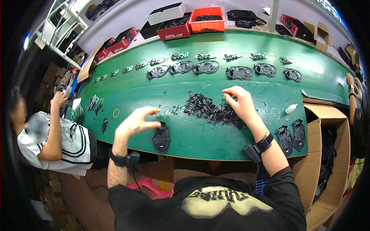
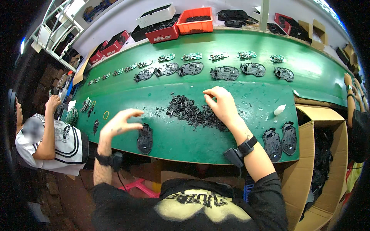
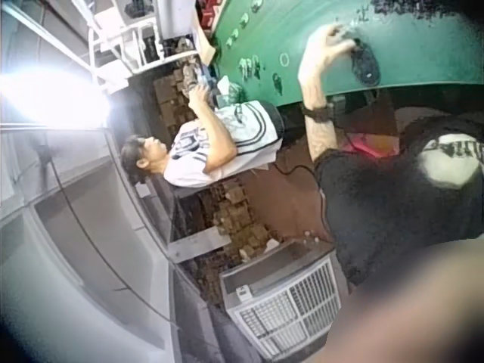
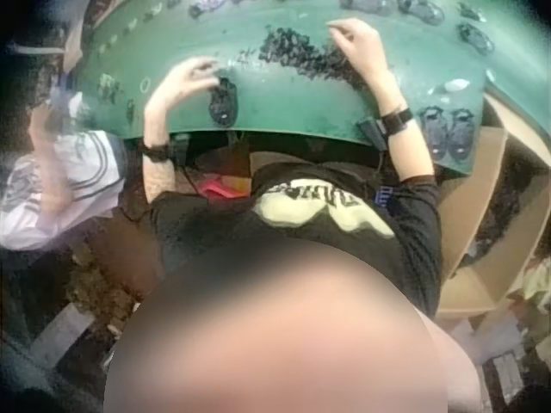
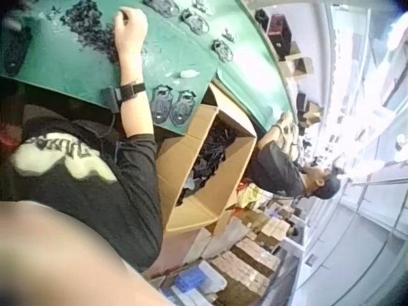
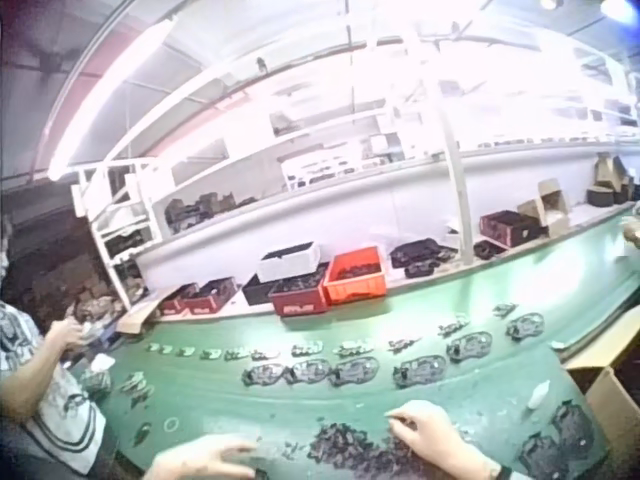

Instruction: The person assembles small electronic components on a green workbench. They pick up black plastic casings and small parts, apply glue from a white bottle to the casings, and attach the parts. The person then places the assembled units into a cardboard box.

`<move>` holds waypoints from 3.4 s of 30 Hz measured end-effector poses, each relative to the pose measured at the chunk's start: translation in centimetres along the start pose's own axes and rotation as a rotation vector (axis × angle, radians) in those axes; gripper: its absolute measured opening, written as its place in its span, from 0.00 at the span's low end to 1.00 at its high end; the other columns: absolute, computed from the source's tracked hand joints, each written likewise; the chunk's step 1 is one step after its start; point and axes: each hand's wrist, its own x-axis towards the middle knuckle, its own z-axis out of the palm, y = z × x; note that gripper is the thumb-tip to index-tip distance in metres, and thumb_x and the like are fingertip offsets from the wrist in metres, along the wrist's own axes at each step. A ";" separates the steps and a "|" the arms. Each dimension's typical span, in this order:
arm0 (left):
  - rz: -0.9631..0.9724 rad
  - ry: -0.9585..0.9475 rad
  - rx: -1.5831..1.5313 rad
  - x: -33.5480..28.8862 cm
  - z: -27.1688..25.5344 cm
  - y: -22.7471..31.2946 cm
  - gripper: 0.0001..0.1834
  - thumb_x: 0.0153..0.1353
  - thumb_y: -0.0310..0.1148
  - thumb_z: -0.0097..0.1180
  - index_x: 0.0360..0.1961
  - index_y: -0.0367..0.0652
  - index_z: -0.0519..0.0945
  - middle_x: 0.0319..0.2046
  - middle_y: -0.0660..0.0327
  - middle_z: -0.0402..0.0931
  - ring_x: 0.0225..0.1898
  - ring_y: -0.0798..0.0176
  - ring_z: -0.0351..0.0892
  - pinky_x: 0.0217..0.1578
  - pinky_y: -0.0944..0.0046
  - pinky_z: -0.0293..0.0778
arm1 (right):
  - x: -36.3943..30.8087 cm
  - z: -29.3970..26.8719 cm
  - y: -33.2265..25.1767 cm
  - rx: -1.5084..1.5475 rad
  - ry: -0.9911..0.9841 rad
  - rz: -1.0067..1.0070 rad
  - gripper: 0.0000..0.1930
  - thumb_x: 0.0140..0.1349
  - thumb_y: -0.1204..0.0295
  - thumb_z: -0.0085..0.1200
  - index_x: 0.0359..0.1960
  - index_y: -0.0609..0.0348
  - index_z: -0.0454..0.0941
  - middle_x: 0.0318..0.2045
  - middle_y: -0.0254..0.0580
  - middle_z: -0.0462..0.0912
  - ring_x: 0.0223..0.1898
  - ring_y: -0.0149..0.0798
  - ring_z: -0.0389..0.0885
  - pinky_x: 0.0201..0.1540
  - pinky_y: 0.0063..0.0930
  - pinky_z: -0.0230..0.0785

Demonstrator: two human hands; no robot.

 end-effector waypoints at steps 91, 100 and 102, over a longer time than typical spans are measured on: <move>-0.431 0.997 -0.008 15.9 -3.4 -26.3 0.32 0.48 0.59 0.65 0.42 0.41 0.82 0.36 0.54 0.83 0.38 0.55 0.82 0.41 0.56 0.75 | 1.6 2.1 -7.7 0.485 0.017 0.260 0.12 0.63 0.73 0.55 0.48 0.62 0.78 0.34 0.38 0.84 0.36 0.28 0.81 0.41 0.22 0.74; -0.239 1.197 -0.041 17.3 -4.4 -27.5 0.19 0.65 0.44 0.53 0.47 0.39 0.79 0.43 0.52 0.78 0.44 0.53 0.78 0.46 0.57 0.72 | -13.6 -9.1 -7.4 -0.797 0.389 0.438 0.22 0.50 0.62 0.66 0.45 0.60 0.80 0.48 0.48 0.77 0.54 0.49 0.71 0.60 0.41 0.61; -0.223 1.296 -0.042 16.0 -4.5 -26.6 0.18 0.65 0.40 0.53 0.50 0.40 0.78 0.47 0.52 0.76 0.45 0.54 0.78 0.47 0.58 0.72 | -15.5 -9.5 -6.5 -0.863 0.343 0.427 0.22 0.49 0.61 0.67 0.44 0.59 0.81 0.46 0.48 0.77 0.53 0.50 0.70 0.60 0.41 0.61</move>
